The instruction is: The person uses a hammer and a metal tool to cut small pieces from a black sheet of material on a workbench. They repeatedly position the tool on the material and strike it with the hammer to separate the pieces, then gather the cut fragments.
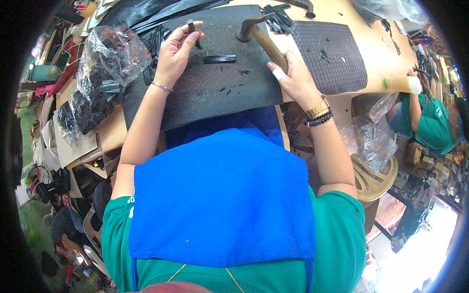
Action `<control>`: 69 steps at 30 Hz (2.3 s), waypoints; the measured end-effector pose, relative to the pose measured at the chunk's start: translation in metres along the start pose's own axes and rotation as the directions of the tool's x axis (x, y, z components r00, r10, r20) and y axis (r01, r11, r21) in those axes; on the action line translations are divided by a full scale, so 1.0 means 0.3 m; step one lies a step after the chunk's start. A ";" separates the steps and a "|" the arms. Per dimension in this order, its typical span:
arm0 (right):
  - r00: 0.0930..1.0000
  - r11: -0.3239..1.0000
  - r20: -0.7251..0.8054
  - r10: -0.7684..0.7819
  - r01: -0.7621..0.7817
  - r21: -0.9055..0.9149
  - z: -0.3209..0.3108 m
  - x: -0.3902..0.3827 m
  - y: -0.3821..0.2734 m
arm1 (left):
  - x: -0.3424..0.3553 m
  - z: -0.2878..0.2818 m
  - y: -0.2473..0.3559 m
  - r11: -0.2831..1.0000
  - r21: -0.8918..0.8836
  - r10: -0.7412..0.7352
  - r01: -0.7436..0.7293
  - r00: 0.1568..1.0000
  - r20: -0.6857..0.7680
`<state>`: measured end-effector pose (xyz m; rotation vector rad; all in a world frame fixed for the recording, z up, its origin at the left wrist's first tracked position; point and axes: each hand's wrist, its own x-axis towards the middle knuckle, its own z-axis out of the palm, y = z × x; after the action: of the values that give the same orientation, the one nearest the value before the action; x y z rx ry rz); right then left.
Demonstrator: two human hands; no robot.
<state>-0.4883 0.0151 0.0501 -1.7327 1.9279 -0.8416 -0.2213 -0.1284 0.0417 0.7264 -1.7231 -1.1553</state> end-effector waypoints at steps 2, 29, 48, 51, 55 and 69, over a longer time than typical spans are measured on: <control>0.998 0.997 0.005 0.069 -0.069 0.040 0.015 -0.004 -0.005 | -0.006 0.006 -0.017 0.999 -0.045 0.001 -0.002 1.000 -0.015; 0.999 0.999 -0.017 0.048 -0.048 0.021 0.029 -0.005 0.016 | -0.051 0.077 -0.006 0.992 0.073 0.096 -0.103 0.991 0.097; 0.969 0.998 0.240 -0.055 0.058 -0.005 -0.224 -0.013 -0.316 | -0.056 0.100 -0.031 0.963 0.207 0.162 -0.175 0.984 0.078; 0.990 0.975 0.049 -0.134 0.123 0.182 -0.267 0.005 -0.336 | -0.051 0.097 -0.025 0.961 0.181 0.198 -0.209 0.977 0.077; 0.936 0.666 -0.185 -0.299 0.344 0.662 -0.259 0.019 -0.380 | -0.052 0.102 -0.026 0.954 0.181 0.229 -0.239 0.971 0.072; 0.953 0.982 0.262 -0.152 0.177 -0.073 -0.186 0.054 -0.285 | -0.060 0.084 -0.025 0.957 0.232 0.159 -0.174 0.984 0.082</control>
<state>-0.4646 0.0044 0.1500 -1.9733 1.6963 -0.5534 -0.2368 -0.1065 0.0246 0.6787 -1.9588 -0.8729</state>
